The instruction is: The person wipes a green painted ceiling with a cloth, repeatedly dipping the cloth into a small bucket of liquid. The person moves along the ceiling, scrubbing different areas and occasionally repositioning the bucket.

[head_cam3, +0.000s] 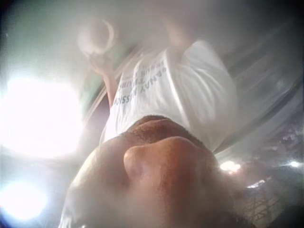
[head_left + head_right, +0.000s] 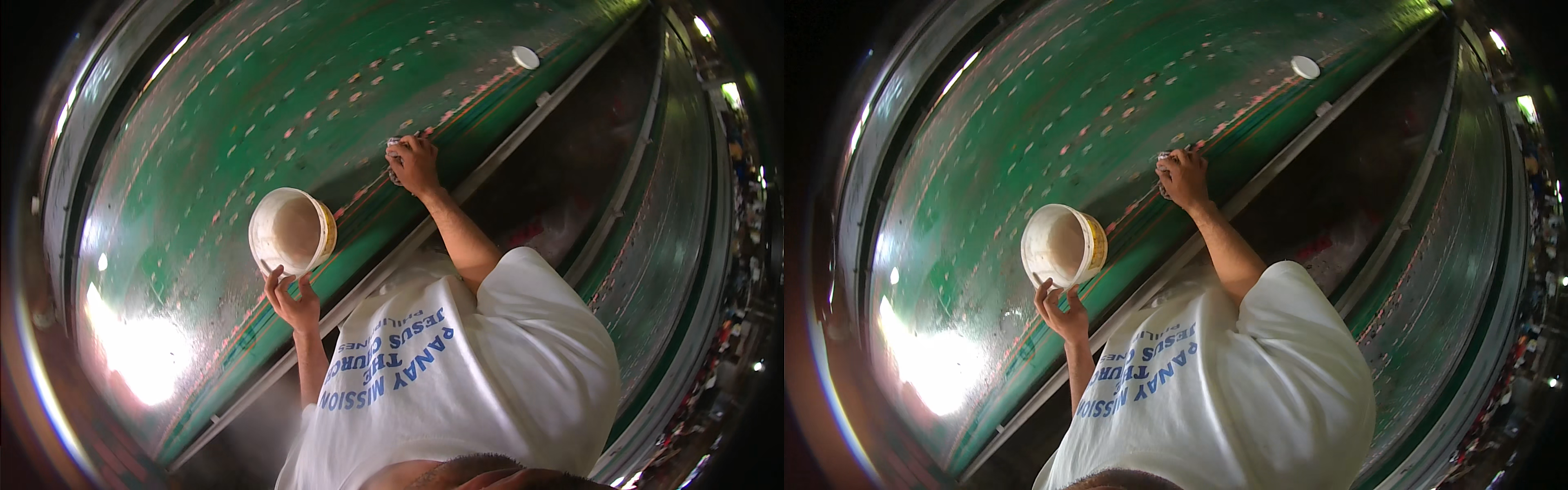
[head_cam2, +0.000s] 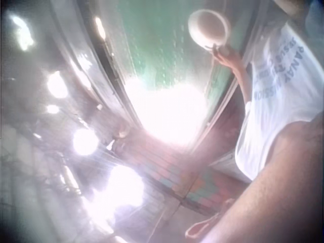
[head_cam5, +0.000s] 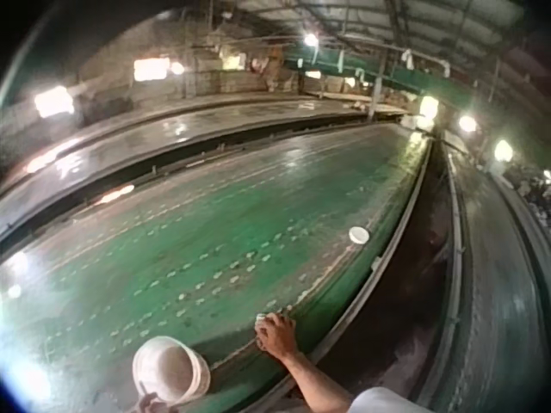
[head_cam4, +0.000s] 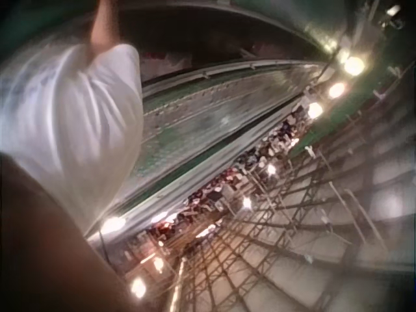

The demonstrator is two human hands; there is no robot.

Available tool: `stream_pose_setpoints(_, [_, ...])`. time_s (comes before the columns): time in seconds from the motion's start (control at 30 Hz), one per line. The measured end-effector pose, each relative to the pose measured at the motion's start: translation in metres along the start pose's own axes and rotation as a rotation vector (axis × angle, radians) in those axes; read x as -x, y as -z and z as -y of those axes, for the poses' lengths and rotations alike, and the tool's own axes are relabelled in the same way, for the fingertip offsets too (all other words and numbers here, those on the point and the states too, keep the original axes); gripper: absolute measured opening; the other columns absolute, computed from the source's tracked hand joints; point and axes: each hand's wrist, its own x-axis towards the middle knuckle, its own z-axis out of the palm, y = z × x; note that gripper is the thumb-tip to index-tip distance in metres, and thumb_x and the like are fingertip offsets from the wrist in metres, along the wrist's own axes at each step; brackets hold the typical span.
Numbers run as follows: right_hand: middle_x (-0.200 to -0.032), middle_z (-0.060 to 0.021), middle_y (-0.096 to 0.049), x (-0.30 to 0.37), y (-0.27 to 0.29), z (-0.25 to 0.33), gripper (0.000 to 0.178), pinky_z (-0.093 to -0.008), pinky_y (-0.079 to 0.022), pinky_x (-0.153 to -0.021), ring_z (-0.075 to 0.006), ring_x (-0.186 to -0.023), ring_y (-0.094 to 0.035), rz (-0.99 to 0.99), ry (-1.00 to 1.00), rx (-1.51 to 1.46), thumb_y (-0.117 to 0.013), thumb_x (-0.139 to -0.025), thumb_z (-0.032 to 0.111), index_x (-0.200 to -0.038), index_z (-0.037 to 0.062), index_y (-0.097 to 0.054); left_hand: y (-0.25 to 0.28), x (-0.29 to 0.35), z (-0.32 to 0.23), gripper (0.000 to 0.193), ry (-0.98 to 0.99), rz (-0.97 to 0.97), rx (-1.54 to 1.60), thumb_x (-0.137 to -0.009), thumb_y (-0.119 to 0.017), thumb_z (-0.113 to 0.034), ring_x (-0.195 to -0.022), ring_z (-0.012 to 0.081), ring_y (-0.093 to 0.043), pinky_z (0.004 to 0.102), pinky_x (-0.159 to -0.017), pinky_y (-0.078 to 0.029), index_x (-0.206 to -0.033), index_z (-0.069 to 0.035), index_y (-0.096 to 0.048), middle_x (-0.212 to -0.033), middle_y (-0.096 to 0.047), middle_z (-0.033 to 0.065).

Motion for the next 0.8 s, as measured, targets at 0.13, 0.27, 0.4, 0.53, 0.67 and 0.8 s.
stream_pose_setpoints(0.13, [-0.127,-0.0049,-0.059,-0.012,0.045,-0.081,0.016,-0.0608,-0.041,-0.105,-0.0360,-0.124,-0.054,-0.067,-0.144,0.076,-0.079,-0.100,0.033,-0.114,0.0249,-0.078,-0.051,-0.018,-0.050,0.040,-0.079,0.067,0.020,-0.083,-0.090,-0.002,-0.121,0.0406,-0.066,0.0536,-0.103,-0.055,-0.110,-0.008,-0.061,-0.132,-0.066,0.0157])
stream_pose_setpoints(0.27, [-0.128,-0.0075,-0.057,-0.049,0.095,-0.141,0.019,-0.0624,-0.043,-0.107,-0.0391,-0.126,-0.052,0.047,-0.371,0.127,-0.078,-0.102,0.034,-0.118,0.0255,-0.076,-0.067,-0.052,-0.114,0.038,-0.009,0.140,0.001,-0.084,-0.089,-0.003,-0.122,0.0425,-0.065,0.0544,-0.100,-0.056,-0.109,-0.007,-0.061,-0.131,-0.066,0.0172])
stream_pose_setpoints(0.4, [-0.131,-0.0100,-0.055,-0.078,0.138,-0.215,0.021,-0.0626,-0.045,-0.106,-0.0408,-0.126,-0.052,0.148,-0.477,0.219,-0.076,-0.103,0.039,-0.120,0.0262,-0.074,-0.137,-0.074,-0.168,0.036,-0.023,0.138,0.017,-0.086,-0.089,-0.006,-0.122,0.0444,-0.064,0.0554,-0.098,-0.056,-0.109,-0.006,-0.061,-0.131,-0.065,0.0175])
stream_pose_setpoints(0.53, [-0.133,-0.0109,-0.055,-0.126,0.161,-0.234,0.022,-0.0631,-0.045,-0.105,-0.0405,-0.126,-0.051,0.246,-0.505,0.188,-0.074,-0.104,0.041,-0.120,0.0260,-0.073,-0.165,-0.128,-0.217,0.037,-0.007,0.165,0.004,-0.086,-0.089,-0.009,-0.123,0.0442,-0.064,0.0555,-0.098,-0.056,-0.109,-0.006,-0.060,-0.132,-0.064,0.0161])
stream_pose_setpoints(0.67, [-0.133,-0.0110,-0.055,-0.144,0.172,-0.278,0.021,-0.0627,-0.045,-0.104,-0.0400,-0.124,-0.052,0.263,-0.488,0.204,-0.072,-0.105,0.042,-0.121,0.0280,-0.072,-0.221,-0.155,-0.248,0.036,0.016,0.227,0.054,-0.089,-0.088,-0.012,-0.124,0.0428,-0.064,0.0537,-0.098,-0.056,-0.109,-0.006,-0.059,-0.133,-0.063,0.0151])
stream_pose_setpoints(0.8, [-0.132,-0.0111,-0.056,-0.179,0.183,-0.301,0.021,-0.0621,-0.045,-0.104,-0.0397,-0.123,-0.052,0.304,-0.493,0.221,-0.071,-0.106,0.043,-0.120,0.0283,-0.073,-0.263,-0.186,-0.271,0.035,0.037,0.240,0.107,-0.089,-0.087,-0.011,-0.124,0.0421,-0.064,0.0532,-0.097,-0.056,-0.108,-0.004,-0.059,-0.133,-0.062,0.0151])
